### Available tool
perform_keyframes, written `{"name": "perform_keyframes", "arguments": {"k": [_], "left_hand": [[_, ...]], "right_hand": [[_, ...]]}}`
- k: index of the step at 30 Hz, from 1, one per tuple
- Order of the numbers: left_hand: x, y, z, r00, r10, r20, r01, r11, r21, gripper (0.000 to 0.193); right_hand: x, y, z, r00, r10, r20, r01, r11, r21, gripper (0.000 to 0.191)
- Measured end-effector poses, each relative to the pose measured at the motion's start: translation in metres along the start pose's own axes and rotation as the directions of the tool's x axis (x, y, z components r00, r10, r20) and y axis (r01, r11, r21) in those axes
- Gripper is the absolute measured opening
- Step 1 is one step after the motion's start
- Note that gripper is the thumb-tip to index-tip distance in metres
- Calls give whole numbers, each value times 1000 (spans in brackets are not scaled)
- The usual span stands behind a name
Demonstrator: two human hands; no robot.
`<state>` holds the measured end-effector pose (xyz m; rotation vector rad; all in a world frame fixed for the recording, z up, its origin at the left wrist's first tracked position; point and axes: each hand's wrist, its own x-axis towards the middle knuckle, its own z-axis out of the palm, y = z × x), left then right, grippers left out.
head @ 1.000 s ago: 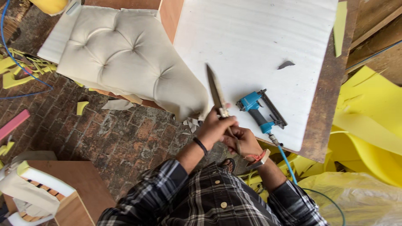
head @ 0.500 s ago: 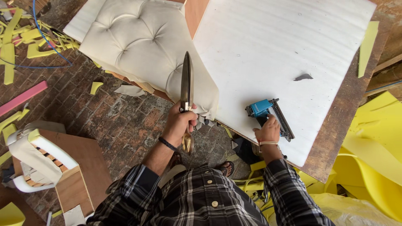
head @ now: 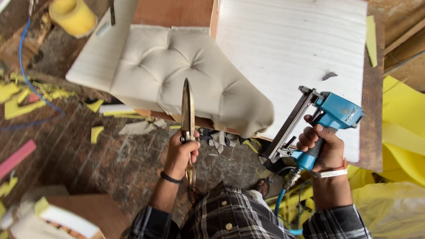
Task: The person upholsters a tufted fabric panel onto a wooden furniture frame. They press and align the fabric over the frame, use a pneumatic nail gun to fasten the fabric edges to the wood, trim excess fabric with scissors, and press the cushion flat while repositioning the piece on the work table.
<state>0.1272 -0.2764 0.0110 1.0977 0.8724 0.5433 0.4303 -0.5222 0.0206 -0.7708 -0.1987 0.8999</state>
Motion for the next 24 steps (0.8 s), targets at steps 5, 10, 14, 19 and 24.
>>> {"name": "perform_keyframes", "arguments": {"k": [5,10,14,19,24], "left_hand": [[-13,16,-86,998,39,46,-40,999,28,21],[-8,30,-166,996,75,39,-80,986,145,20],[18,37,-214,997,76,-29,-74,995,64,22],[68,52,-281,991,33,-129,-19,994,109,21],[136,85,-349,968,-3,-249,63,971,231,23]], "right_hand": [[3,84,67,997,5,73,-16,988,151,42],[33,154,140,987,63,146,-81,990,118,42],[66,194,195,982,99,161,-101,995,10,46],[140,252,263,961,91,259,-87,996,-28,48],[238,309,337,913,149,380,-206,972,113,43]]}}
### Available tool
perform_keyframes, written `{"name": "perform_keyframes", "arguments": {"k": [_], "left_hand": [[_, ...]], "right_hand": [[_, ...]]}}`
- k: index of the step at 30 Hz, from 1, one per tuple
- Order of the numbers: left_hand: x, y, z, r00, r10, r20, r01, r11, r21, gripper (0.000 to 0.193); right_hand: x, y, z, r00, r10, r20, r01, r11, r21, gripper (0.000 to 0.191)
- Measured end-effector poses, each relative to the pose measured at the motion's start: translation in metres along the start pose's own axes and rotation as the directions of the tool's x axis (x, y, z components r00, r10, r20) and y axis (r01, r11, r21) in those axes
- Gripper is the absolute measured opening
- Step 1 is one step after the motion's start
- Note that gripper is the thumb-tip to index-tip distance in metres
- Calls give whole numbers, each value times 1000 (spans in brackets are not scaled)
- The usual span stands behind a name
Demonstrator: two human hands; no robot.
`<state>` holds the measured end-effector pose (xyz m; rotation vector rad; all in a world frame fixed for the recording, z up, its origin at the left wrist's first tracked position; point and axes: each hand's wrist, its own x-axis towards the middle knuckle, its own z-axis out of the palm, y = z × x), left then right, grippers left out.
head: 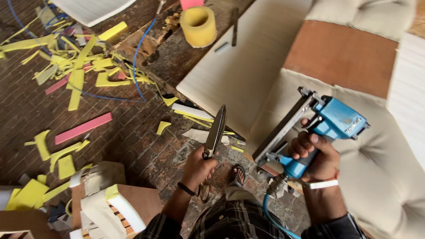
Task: The person upholsters a tufted fabric panel onto a wooden furniture frame. They press and align the fabric over the frame, use a pneumatic nail gun to fasten the fabric edges to the wood, trim excess fabric with scissors, and press the cushion flat while repositioning the piece on the work table.
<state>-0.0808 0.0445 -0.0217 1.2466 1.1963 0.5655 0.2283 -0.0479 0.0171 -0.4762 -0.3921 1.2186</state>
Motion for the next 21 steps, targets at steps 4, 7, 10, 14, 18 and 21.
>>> {"name": "perform_keyframes", "arguments": {"k": [4,7,10,14,18,21], "left_hand": [[67,24,-49,1000,-12,-3,12,984,178,21],[118,30,-65,997,-47,-56,60,964,260,18],[171,32,-75,997,56,45,-67,947,313,29],[244,23,-83,986,139,95,-168,808,565,32],[315,5,-76,964,192,187,-267,731,628,36],[359,-7,-64,930,207,305,-366,614,699,35]], "right_hand": [[70,30,25,998,28,-61,-27,999,17,44],[94,44,32,995,17,-95,-17,1000,-3,44],[110,53,31,987,-15,-159,5,998,-63,46],[108,57,23,956,-76,-282,35,988,-148,49],[86,62,22,941,-147,-305,121,987,-104,55],[61,72,35,878,-291,-381,234,954,-190,63]]}}
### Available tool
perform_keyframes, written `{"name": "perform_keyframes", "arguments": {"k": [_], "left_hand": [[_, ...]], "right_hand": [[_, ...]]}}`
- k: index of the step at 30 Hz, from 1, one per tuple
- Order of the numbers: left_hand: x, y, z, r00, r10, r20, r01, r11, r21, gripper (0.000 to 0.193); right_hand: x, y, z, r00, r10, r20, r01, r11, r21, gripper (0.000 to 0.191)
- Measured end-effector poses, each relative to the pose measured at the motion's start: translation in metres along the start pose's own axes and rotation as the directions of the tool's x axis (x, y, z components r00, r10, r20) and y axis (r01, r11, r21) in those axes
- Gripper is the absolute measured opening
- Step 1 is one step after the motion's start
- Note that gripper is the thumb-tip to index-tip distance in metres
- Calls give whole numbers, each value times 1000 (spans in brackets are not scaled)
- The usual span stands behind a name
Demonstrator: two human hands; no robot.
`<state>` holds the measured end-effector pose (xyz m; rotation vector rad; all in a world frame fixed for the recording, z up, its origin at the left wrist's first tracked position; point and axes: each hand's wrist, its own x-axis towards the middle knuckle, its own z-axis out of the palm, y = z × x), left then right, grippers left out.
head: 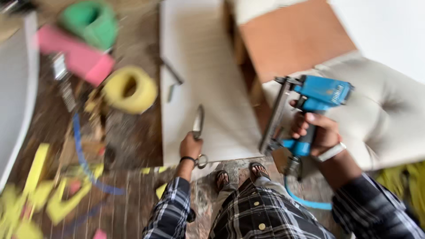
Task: The person upholsters a tufted fabric panel onto a wooden furniture frame. They press and align the fabric over the frame, use a pneumatic nail gun to fasten the fabric edges to the wood, trim excess fabric with scissors, and press the cushion flat while repositioning the piece on the work table.
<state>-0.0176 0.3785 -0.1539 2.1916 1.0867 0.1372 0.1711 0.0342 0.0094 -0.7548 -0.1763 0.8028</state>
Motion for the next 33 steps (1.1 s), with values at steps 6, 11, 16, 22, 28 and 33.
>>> {"name": "perform_keyframes", "arguments": {"k": [6,11,16,22,28,33], "left_hand": [[27,-4,22,976,95,196,-133,972,195,40],[-8,29,22,974,200,106,-226,894,387,78],[-58,159,-6,610,767,-201,-775,630,53,71],[-183,368,42,149,989,-1,-910,137,-391,34],[-277,523,215,57,933,354,-944,166,-285,56],[-301,594,311,328,777,536,-944,267,192,74]], "right_hand": [[-121,29,22,945,-305,-119,324,923,207,65],[-251,16,15,723,-573,-387,478,819,-319,72],[-353,34,-11,463,-601,-652,491,786,-376,63],[-423,24,-97,341,-635,-694,489,750,-446,56],[-439,-63,-202,488,-493,-720,523,826,-211,45],[-397,-93,-248,584,-414,-698,529,846,-59,45]]}}
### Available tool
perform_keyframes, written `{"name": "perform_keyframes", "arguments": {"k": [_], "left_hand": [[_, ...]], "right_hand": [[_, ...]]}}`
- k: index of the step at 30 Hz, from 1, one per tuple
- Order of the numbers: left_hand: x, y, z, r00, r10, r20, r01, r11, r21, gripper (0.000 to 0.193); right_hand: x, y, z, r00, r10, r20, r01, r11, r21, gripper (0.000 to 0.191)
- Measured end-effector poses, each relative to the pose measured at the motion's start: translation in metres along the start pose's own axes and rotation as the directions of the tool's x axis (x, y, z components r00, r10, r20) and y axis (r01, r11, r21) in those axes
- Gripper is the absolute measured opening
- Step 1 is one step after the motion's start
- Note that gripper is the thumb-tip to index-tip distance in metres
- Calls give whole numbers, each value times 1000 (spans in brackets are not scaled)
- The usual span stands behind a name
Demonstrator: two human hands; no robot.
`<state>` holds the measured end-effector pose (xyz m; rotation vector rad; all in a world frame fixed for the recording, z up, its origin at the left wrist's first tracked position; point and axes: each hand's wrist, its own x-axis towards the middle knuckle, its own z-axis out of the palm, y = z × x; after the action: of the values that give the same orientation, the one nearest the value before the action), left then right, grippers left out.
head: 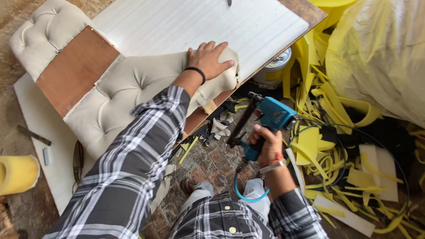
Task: The person upholsters a tufted fabric panel onto a wooden furniture frame. They press and align the fabric over the frame, use a pneumatic nail gun to fasten the fabric edges to the wood, trim excess fabric with scissors, and press the cushion flat while repositioning the piece on the work table.
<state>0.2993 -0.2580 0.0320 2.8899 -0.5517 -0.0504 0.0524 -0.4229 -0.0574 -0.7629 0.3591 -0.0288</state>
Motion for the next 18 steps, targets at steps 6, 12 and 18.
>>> {"name": "perform_keyframes", "arguments": {"k": [6,12,18], "left_hand": [[11,20,17,965,-254,59,237,949,207,67],[13,26,38,981,-170,-96,195,895,402,74],[8,17,53,992,-84,-92,118,867,484,69]], "right_hand": [[58,22,-3,989,109,101,-121,985,124,48],[93,41,3,986,155,53,-163,965,207,46],[120,51,13,980,182,76,-194,957,217,34]]}}
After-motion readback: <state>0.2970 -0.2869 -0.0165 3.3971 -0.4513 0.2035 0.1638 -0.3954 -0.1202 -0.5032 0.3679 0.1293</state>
